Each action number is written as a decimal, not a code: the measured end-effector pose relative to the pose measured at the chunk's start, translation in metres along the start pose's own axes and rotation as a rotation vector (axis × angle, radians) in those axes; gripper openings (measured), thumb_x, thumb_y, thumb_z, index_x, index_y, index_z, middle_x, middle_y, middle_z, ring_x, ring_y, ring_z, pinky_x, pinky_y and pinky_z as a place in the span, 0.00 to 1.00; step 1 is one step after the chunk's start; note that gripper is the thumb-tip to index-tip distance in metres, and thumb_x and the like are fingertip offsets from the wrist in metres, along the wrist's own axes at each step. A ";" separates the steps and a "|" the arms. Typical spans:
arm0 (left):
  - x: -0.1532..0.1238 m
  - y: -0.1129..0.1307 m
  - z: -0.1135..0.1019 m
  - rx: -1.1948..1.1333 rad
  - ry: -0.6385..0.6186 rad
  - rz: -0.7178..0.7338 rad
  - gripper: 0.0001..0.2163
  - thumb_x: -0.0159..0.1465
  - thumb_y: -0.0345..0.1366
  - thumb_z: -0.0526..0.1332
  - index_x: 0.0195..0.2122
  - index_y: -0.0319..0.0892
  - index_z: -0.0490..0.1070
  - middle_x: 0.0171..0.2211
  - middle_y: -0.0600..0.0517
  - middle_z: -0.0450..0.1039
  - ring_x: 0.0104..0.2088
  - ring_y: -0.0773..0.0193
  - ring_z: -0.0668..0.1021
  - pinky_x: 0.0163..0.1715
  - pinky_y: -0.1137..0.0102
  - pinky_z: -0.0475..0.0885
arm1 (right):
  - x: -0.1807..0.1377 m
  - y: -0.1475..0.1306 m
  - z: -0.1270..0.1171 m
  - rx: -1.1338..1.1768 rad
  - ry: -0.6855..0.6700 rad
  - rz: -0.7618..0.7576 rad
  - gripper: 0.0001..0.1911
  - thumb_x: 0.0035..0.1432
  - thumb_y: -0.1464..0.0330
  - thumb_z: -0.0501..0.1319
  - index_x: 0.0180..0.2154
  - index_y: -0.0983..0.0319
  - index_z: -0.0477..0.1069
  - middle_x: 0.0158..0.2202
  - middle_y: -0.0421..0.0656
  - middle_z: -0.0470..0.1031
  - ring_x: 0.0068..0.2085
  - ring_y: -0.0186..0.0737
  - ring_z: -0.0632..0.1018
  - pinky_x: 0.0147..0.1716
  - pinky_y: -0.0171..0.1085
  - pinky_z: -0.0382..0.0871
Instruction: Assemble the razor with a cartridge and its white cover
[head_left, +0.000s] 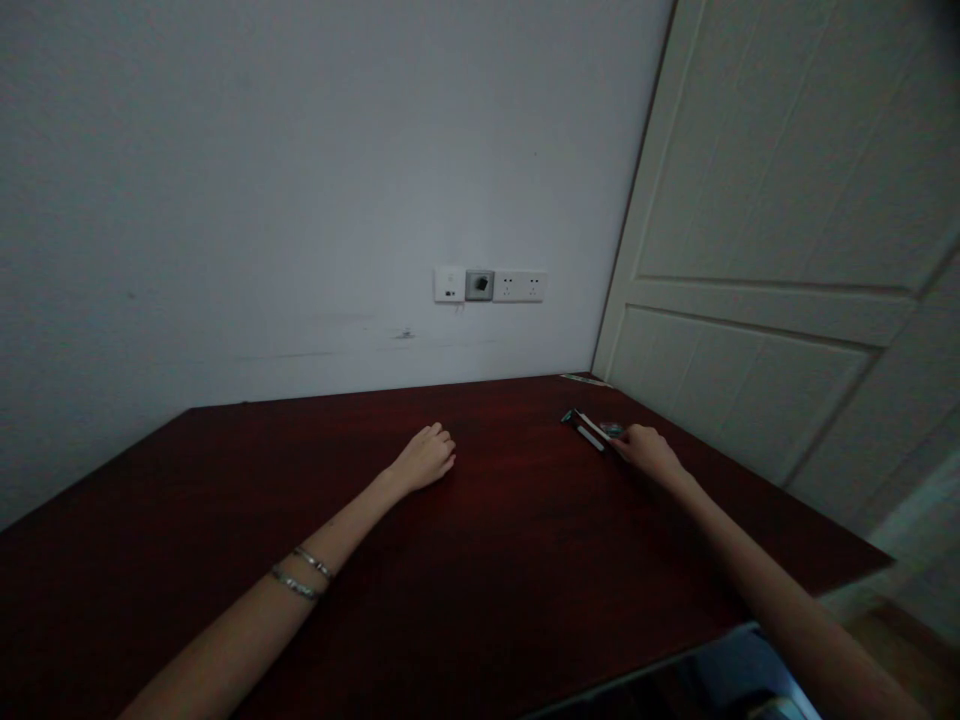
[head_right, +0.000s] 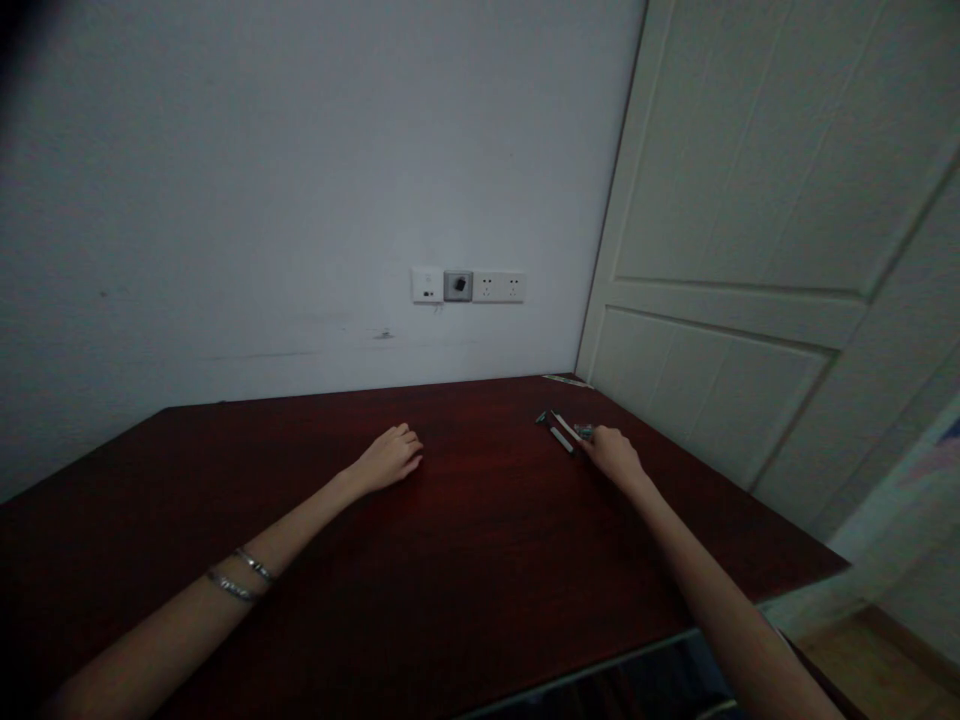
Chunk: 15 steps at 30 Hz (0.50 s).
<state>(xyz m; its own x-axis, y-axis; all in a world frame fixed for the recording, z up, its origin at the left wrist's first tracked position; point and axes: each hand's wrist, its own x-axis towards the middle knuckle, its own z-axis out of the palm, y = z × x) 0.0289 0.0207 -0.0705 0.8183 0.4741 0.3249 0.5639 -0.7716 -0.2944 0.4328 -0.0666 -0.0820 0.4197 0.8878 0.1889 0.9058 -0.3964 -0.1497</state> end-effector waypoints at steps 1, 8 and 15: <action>-0.003 -0.004 0.002 -0.005 -0.005 -0.021 0.10 0.63 0.36 0.51 0.35 0.38 0.71 0.35 0.46 0.70 0.40 0.58 0.68 0.42 0.65 0.62 | 0.000 -0.006 -0.004 -0.002 0.012 -0.003 0.17 0.56 0.60 0.54 0.35 0.65 0.75 0.34 0.54 0.76 0.37 0.47 0.77 0.32 0.35 0.66; -0.033 -0.036 0.008 0.001 -0.072 -0.229 0.14 0.62 0.36 0.51 0.45 0.36 0.67 0.41 0.43 0.70 0.44 0.56 0.69 0.44 0.64 0.63 | -0.002 -0.090 -0.017 -0.003 0.006 -0.151 0.17 0.56 0.62 0.52 0.37 0.63 0.75 0.38 0.53 0.75 0.39 0.49 0.77 0.34 0.38 0.66; -0.073 -0.062 0.003 -0.041 -0.163 -0.411 0.17 0.62 0.37 0.50 0.48 0.33 0.64 0.47 0.40 0.69 0.48 0.54 0.70 0.48 0.63 0.63 | -0.002 -0.172 0.002 0.019 -0.056 -0.400 0.16 0.56 0.66 0.51 0.40 0.64 0.74 0.42 0.53 0.73 0.44 0.48 0.74 0.40 0.39 0.65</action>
<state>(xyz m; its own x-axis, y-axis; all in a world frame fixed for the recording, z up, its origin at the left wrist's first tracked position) -0.0656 0.0354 -0.0790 0.5361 0.8029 0.2609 0.8437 -0.5198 -0.1339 0.2765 0.0003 -0.0584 0.0304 0.9827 0.1825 0.9956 -0.0136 -0.0930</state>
